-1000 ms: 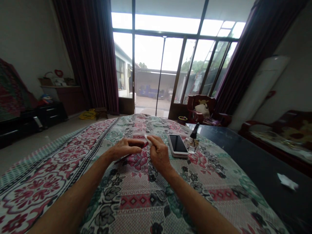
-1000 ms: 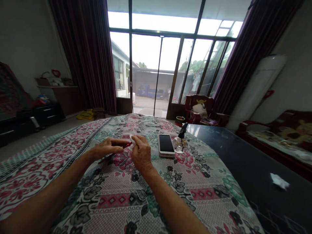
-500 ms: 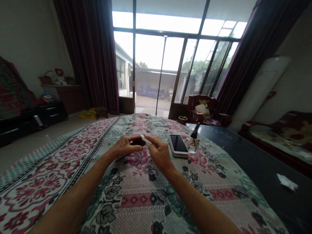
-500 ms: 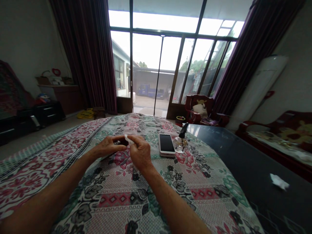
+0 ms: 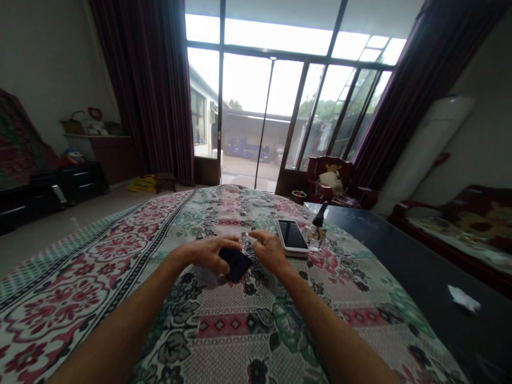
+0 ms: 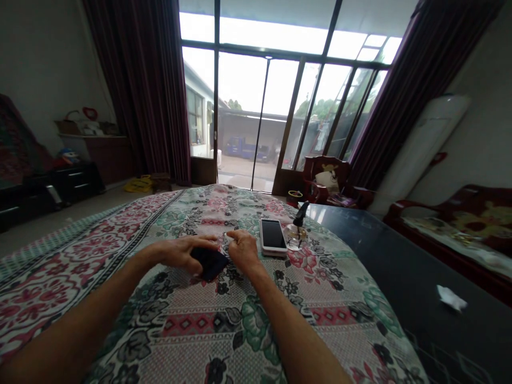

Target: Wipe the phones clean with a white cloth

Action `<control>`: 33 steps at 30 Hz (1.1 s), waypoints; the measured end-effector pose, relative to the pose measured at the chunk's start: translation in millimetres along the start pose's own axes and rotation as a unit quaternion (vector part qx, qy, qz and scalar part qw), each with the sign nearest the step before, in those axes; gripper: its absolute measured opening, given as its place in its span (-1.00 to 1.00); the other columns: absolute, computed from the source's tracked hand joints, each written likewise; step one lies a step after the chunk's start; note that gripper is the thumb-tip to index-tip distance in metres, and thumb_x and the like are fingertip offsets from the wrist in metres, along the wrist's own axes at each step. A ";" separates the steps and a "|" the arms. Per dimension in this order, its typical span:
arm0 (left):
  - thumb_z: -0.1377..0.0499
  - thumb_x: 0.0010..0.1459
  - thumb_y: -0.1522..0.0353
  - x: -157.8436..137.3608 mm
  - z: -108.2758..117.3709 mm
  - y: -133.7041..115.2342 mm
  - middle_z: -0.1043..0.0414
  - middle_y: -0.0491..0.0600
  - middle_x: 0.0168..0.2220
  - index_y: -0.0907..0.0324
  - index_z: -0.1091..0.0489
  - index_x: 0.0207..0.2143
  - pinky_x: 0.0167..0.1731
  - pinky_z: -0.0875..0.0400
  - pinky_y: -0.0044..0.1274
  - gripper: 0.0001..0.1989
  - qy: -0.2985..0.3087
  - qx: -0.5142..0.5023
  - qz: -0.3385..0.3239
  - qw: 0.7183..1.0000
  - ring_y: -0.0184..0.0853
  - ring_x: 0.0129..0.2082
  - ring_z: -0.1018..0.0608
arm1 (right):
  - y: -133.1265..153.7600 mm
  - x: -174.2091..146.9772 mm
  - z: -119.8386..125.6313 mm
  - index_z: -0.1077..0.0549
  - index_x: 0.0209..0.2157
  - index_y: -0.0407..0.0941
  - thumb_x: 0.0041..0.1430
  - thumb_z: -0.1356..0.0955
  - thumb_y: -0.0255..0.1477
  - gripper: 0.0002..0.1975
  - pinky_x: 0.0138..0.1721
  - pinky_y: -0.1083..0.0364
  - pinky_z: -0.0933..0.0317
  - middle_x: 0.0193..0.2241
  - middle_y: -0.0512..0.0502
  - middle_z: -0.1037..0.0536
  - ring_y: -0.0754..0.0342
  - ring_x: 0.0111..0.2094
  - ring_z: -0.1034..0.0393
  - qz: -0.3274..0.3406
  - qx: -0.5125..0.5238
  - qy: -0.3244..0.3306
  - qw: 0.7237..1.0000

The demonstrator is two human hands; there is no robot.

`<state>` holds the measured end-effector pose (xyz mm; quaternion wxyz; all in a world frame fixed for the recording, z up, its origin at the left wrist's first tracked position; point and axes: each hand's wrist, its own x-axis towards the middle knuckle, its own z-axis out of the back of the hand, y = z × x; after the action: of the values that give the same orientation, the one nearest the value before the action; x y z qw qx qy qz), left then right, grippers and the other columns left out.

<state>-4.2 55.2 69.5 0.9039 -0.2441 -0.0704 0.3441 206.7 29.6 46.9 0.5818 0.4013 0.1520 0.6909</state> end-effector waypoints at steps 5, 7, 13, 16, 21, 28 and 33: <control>-0.25 -0.12 0.33 -11.8 20.1 30.8 -0.60 0.02 -0.31 0.11 -0.58 -0.27 -0.20 -0.38 -0.45 -0.72 -0.209 -0.058 0.202 0.955 -0.14 -0.24 -0.57 | 6.6 -1.7 10.5 -0.63 -0.22 -0.09 0.03 -0.25 -0.55 -0.64 -0.12 0.07 -0.33 -0.24 -0.07 -0.64 0.04 -0.21 -0.49 0.003 0.047 0.088 0.995; -0.28 -0.18 0.37 -14.9 22.6 42.1 -0.55 -0.01 -0.49 0.11 -0.57 -0.46 -0.33 -0.35 -0.48 -0.86 -0.254 -0.070 0.259 0.929 -0.15 -0.37 -0.56 | 9.7 -2.8 18.5 -0.64 -0.29 -0.07 0.06 -0.28 -0.51 -0.70 -0.31 0.13 -0.32 -0.36 -0.04 -0.64 0.08 -0.36 -0.48 0.008 0.082 0.154 0.985; -0.29 -0.20 0.40 -19.3 16.5 56.0 -0.30 -0.08 -0.77 0.14 -0.46 -0.66 -0.56 -0.23 -0.55 -0.93 -0.236 -0.090 0.326 0.911 -0.23 -0.62 -0.47 | 19.3 -4.4 45.7 -0.64 -0.33 -0.04 -0.01 -0.45 -0.28 -0.80 -0.47 0.21 -0.25 -0.46 0.04 -0.60 0.15 -0.47 -0.42 0.030 0.147 0.396 0.906; -0.27 -0.16 0.39 -17.5 10.8 58.9 -0.33 -0.06 -0.77 0.18 -0.42 -0.67 -0.64 -0.17 -0.57 -0.88 -0.186 -0.131 0.352 0.908 -0.28 -0.72 -0.42 | 13.1 -1.3 39.8 -0.62 -0.38 -0.08 0.11 -0.38 -0.27 -0.79 -0.43 0.18 -0.26 -0.47 0.02 -0.59 0.14 -0.46 -0.41 0.056 0.142 0.335 0.930; -0.24 -0.16 0.45 -10.5 3.8 64.2 -0.28 -0.04 -0.81 0.19 -0.33 -0.74 -0.68 -0.14 -0.60 -0.81 -0.179 -0.156 0.358 0.903 -0.33 -0.78 -0.36 | -0.3 -4.7 7.1 -0.58 -0.27 -0.12 0.09 -0.36 -0.36 -0.79 -0.42 0.13 -0.23 -0.41 -0.07 -0.57 0.10 -0.45 -0.38 0.047 -0.005 0.224 0.973; -0.21 -0.27 0.43 -7.9 1.0 62.7 -0.26 -0.05 -0.84 0.18 -0.33 -0.79 -0.71 -0.03 -0.59 -0.85 -0.187 -0.165 0.339 0.907 -0.36 -0.78 -0.30 | 13.9 -30.4 -16.1 -0.46 0.00 -0.07 -0.18 -0.51 -0.24 -0.38 -0.15 -0.09 -0.27 -0.16 -0.24 -0.47 -0.17 -0.14 -0.33 0.115 -0.101 0.154 0.976; -0.29 -0.25 0.35 -7.1 -2.9 71.0 -0.33 -0.02 -0.77 0.18 -0.36 -0.74 -0.73 0.00 -0.60 -0.83 -0.187 -0.209 0.330 0.901 -0.37 -0.77 -0.31 | 20.2 -39.4 -26.3 -0.40 0.03 -0.13 -0.15 -0.46 -0.32 -0.37 -0.07 -0.19 -0.24 -0.11 -0.33 -0.41 -0.28 -0.04 -0.28 0.079 -0.128 0.143 0.978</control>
<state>-50.4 95.1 32.5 0.6365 -0.3681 -0.2241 0.6397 173.7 -5.8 29.0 0.5443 0.2313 0.1116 0.7986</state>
